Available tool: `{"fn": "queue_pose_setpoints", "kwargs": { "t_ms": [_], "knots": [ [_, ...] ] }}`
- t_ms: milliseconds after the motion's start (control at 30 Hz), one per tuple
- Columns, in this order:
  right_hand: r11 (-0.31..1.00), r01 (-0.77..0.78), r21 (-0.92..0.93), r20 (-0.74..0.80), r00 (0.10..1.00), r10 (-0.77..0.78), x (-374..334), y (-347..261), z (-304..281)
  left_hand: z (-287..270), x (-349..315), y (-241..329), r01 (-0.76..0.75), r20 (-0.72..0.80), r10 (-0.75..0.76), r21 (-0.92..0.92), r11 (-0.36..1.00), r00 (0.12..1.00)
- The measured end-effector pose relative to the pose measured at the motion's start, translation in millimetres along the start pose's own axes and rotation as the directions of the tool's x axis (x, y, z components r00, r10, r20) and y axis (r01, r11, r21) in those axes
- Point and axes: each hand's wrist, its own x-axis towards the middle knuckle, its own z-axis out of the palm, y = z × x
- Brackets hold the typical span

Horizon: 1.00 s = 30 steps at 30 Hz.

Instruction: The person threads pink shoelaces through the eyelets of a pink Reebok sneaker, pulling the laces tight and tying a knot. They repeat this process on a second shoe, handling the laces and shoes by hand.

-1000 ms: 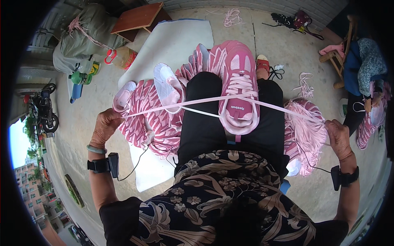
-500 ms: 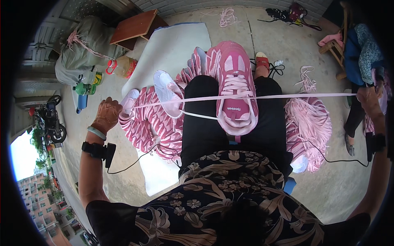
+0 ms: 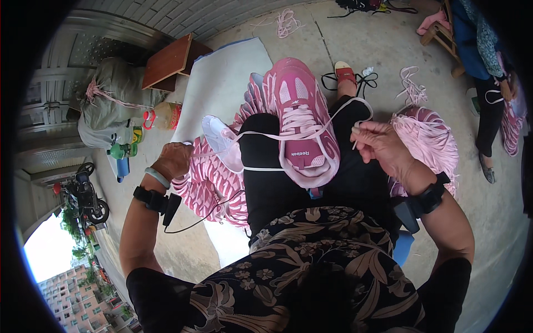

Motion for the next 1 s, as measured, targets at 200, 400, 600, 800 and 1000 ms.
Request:
{"fn": "queue_pose_setpoints", "kwargs": {
  "t_ms": [200, 400, 600, 800, 1000],
  "knots": [
    [0.973, 0.158, 0.17, 0.083, 0.981, -0.174, 14.3, 20.0, 33.8, -41.5, 23.4, -12.5, 0.054, -0.299, -0.053, -0.007, 0.999, 0.953],
    [0.936, 0.316, 0.156, 0.092, 0.939, -0.332, 25.6, 28.3, 38.4, -60.8, 28.9, -26.6, 0.182, -0.033, -0.477, -0.899, 0.398, 0.879],
    [0.916, 0.4, 0.031, 0.072, 0.913, -0.401, 29.6, 34.7, 40.3, 2.6, 21.7, 60.6, -0.297, -0.328, 0.034, -0.802, 0.518, 0.944],
    [0.888, 0.449, -0.102, 0.01, 0.893, -0.451, 28.2, 33.8, 45.1, -14.2, 11.3, 140.7, 0.069, 0.122, -0.061, -0.837, -0.543, 0.991],
    [-0.013, 0.679, -0.734, 0.398, 0.415, -0.818, 24.8, 20.8, 58.9, -18.1, 21.6, 157.4, -0.076, 0.001, -0.115, -0.74, -0.668, 0.993]
  ]
}}
